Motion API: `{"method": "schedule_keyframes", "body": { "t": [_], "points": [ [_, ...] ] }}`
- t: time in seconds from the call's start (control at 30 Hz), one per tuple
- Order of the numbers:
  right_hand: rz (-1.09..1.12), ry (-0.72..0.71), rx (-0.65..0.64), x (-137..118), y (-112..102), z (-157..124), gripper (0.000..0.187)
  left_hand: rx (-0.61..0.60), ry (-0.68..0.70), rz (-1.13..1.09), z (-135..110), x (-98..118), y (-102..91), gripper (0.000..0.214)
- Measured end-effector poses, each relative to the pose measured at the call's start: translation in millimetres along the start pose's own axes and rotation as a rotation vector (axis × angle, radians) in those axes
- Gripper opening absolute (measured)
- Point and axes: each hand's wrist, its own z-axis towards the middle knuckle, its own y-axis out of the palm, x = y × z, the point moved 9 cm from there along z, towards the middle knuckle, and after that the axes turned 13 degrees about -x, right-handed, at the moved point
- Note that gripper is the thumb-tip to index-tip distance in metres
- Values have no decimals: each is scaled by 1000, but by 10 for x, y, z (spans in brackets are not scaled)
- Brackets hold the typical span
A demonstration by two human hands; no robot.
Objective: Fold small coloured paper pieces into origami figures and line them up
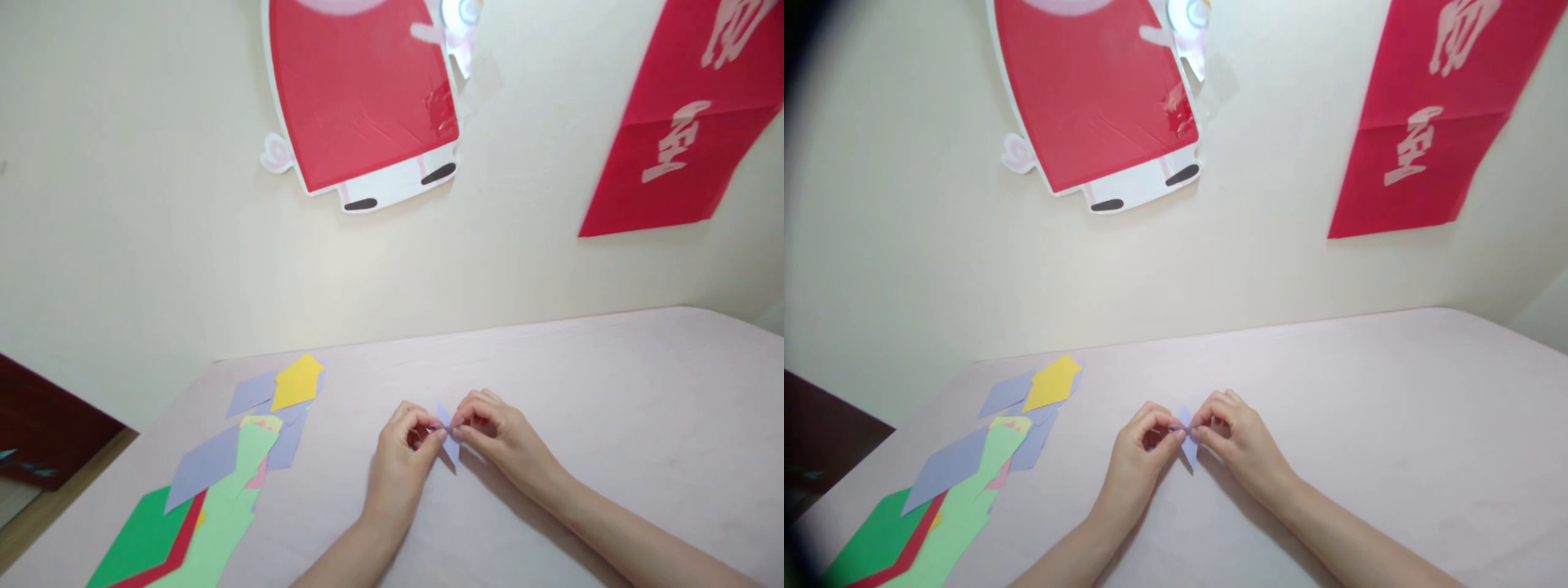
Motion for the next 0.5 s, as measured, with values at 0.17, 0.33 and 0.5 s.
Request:
{"method": "schedule_keyframes", "body": {
  "t": [0.17,0.33,0.5],
  "points": [
    [-166,-56,-6,-159,80,-9,11,-10,-3,24,-42,9,-19,4],
    [-253,8,58,-120,-170,10,13,24,-43,22,-57,-51,-74,16],
    [-358,199,164,378,-1270,-91,6,54,-54,19,-60,-53,-96,18]
  ]
}}
